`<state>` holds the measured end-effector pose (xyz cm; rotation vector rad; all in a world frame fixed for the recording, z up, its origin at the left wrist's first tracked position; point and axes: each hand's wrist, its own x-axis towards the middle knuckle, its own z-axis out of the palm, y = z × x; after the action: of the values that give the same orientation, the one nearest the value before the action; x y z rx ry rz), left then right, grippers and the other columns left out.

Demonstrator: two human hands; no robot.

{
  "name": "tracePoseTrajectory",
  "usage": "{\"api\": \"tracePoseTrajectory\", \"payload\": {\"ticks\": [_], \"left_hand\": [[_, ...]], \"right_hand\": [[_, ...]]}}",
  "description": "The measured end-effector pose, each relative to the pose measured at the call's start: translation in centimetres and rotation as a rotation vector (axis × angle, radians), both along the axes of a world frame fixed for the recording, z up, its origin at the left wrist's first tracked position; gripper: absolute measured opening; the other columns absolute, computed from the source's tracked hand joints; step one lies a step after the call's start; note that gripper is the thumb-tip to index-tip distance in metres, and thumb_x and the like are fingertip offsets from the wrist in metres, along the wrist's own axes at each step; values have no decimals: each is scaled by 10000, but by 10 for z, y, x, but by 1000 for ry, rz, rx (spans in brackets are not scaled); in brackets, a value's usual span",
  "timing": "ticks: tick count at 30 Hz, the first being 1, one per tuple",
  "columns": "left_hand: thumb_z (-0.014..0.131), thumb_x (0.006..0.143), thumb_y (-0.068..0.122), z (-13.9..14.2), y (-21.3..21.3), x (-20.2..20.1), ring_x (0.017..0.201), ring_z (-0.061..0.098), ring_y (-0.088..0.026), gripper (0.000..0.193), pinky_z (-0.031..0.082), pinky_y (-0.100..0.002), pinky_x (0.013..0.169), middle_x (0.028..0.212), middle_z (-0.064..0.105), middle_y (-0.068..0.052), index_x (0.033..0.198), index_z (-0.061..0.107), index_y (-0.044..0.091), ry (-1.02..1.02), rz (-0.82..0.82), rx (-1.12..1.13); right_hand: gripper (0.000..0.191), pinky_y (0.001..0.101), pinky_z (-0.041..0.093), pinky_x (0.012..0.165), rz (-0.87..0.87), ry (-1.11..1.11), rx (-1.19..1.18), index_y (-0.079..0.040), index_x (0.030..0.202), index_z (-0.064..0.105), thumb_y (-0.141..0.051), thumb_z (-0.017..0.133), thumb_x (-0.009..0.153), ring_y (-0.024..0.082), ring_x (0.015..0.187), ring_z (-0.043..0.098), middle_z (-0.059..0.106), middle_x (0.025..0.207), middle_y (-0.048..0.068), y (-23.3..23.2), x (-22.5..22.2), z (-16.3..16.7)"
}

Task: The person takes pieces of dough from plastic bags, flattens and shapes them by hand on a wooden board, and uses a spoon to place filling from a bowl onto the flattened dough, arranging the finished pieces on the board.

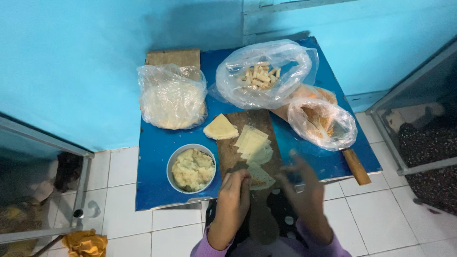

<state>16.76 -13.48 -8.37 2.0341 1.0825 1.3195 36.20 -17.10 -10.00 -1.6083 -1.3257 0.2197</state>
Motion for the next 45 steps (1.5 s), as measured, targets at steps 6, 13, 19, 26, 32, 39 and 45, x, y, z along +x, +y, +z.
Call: {"api": "tracePoseTrajectory", "payload": {"ticks": [6,13,19,26,32,39,45], "left_hand": [[691,845,-59,-2,1,3,909,666,-375,178,525,-424,756,949,693,-177,1006,639,-2,18,-10,18],[710,826,-50,-4,2,4,923,666,-357,142,532,-413,778,973,679,-153,958,673,-13,5,-21,16],[715,826,-42,-4,2,4,932,658,-346,124,529,-407,791,996,665,-146,948,716,-22,21,-31,3],[688,842,-60,-7,2,4,962,650,-370,231,528,-419,806,1021,661,-177,1071,664,-40,9,-16,-44],[693,826,-62,-10,2,3,954,651,-371,270,527,-424,806,1019,666,-184,1092,664,-27,37,-31,-31],[700,800,-73,-7,1,1,966,648,-370,263,530,-418,813,1022,659,-167,1057,681,-21,36,-49,-8],[697,771,-86,4,-1,-6,1015,641,-359,274,532,-408,862,1065,641,-153,1040,694,-31,50,-120,-6]], "right_hand": [[694,352,567,722,54,-199,102,-72,1379,578,-37,830,733,203,840,702,712,925,74,-2,-24,-4],[660,258,601,612,48,190,-169,-68,1419,515,21,765,814,121,726,741,738,879,45,3,-23,-9],[707,268,576,642,102,237,30,-16,1427,470,41,769,789,147,854,730,693,1089,103,4,-31,-21],[538,266,591,701,139,-46,99,-49,1292,549,9,800,820,178,931,771,714,1112,105,-2,-43,-32],[533,294,622,762,161,-89,192,-35,1308,551,12,789,834,212,973,767,680,1159,130,-2,-47,-32],[524,320,567,685,206,-167,226,-43,1237,543,-18,818,792,250,987,672,608,1165,145,-2,-45,-31],[539,344,584,715,446,-64,31,-41,1217,570,-3,810,736,281,1007,716,639,1222,172,-3,-15,-20]]}}
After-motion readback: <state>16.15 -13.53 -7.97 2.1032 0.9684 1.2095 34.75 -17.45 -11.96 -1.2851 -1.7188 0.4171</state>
